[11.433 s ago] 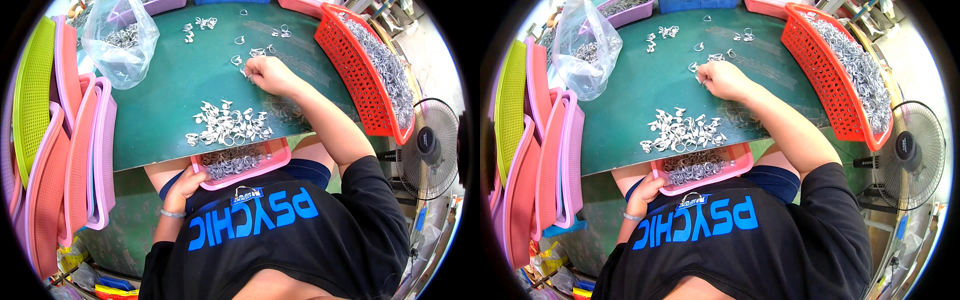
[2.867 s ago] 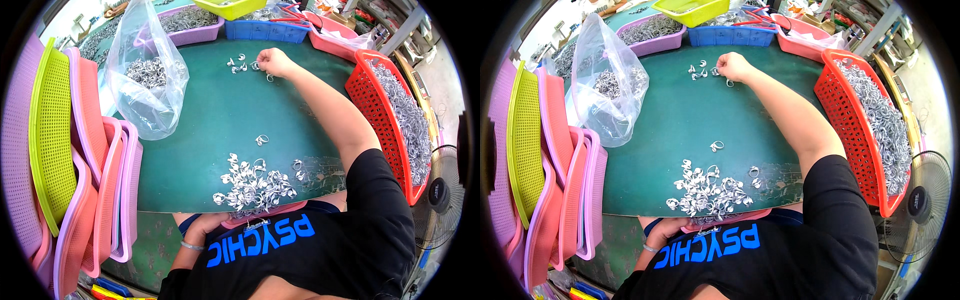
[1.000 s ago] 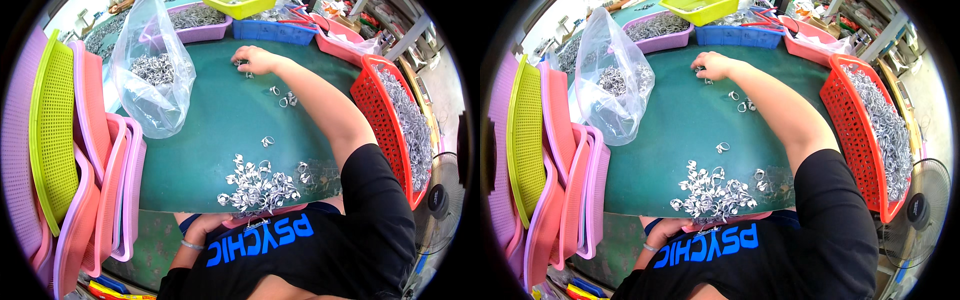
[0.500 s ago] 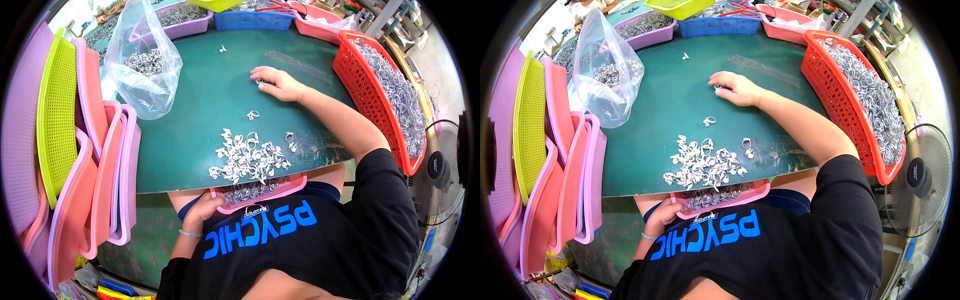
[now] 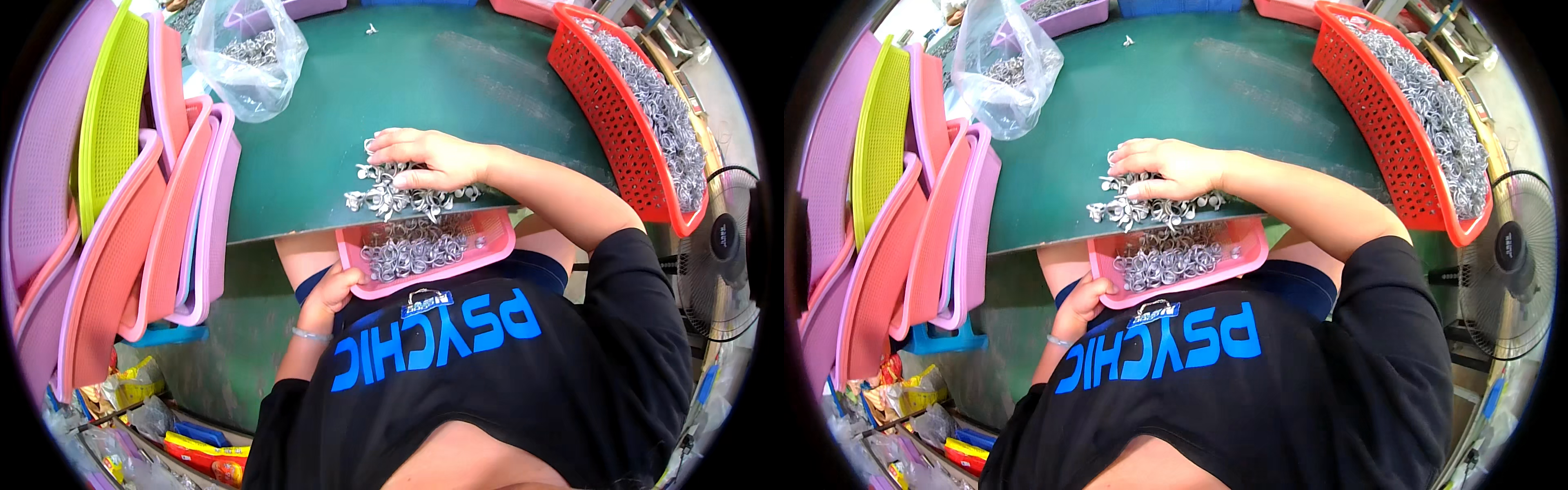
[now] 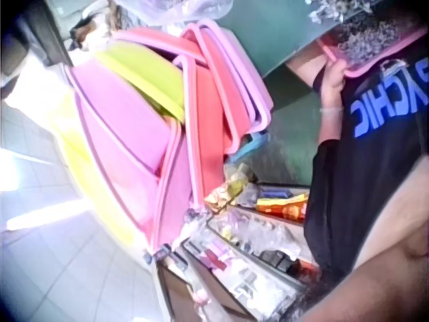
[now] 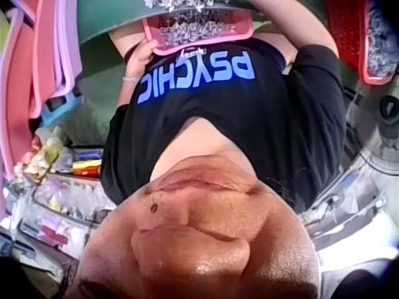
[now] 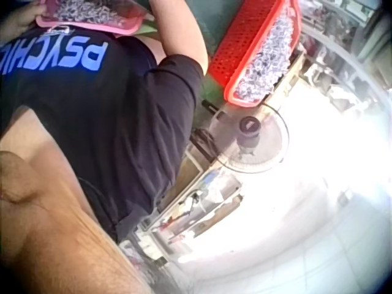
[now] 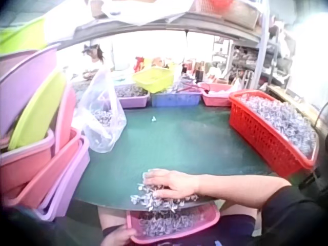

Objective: The person sorts metal hardware components by hand from a large basket into smaller pink containers, writes on a small card, and then clears the workstation using a cloth before moving a bag of parts to a storage shelf.

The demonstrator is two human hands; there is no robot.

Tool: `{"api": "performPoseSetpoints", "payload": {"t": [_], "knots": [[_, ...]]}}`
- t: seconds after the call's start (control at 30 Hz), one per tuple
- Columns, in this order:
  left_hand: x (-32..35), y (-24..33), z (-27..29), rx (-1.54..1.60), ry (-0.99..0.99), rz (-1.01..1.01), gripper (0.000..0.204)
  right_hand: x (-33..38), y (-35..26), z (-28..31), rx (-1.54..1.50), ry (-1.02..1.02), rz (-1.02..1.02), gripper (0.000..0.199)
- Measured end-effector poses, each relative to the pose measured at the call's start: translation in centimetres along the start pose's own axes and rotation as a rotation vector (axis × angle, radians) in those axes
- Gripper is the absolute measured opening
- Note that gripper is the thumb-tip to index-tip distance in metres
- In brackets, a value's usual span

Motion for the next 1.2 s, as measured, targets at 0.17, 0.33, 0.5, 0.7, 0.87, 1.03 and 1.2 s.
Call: {"api": "performPoseSetpoints", "payload": {"t": [0.17,0.33,0.5,0.7,0.87,1.03,1.2], "knots": [[0.5,-1.0,0.9,0.028,-0.024,-0.020,0.048,-0.7,-1.3,-0.2,-0.044,-0.023,0.012,0.038],[0.9,-0.8,0.6,0.003,-0.018,-0.039,0.048,-2.2,-1.8,-2.1,0.186,-0.032,0.129,0.045],[1.6,-1.0,0.6,0.001,-0.011,-0.042,0.048,-1.3,-5.2,-3.3,0.045,-0.222,0.164,0.045],[1.9,-1.2,0.7,-0.017,-0.030,-0.022,0.048,2.8,-6.4,0.1,0.162,0.176,0.055,0.033],[1.6,-1.3,0.4,0.004,-0.013,-0.035,0.045,6.7,-2.7,-0.5,0.368,0.284,-0.444,0.050],[1.3,-1.3,0.4,-0.032,-0.023,0.037,0.048,3.2,-4.1,-3.0,0.316,0.224,-0.272,0.049],[1.6,-1.0,-0.1,-0.020,-0.063,-0.001,0.055,1.1,-5.6,-5.2,0.198,0.081,0.130,0.033]]}}
Point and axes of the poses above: each hand's wrist, its own x-axis away from the middle knuckle, its own z-axis out of the back of the hand, y = z × x, the point moved 2 cm from there along -x, towards the middle knuckle, and after that the axes turned 1 degree about y, right-handed, at the moved point
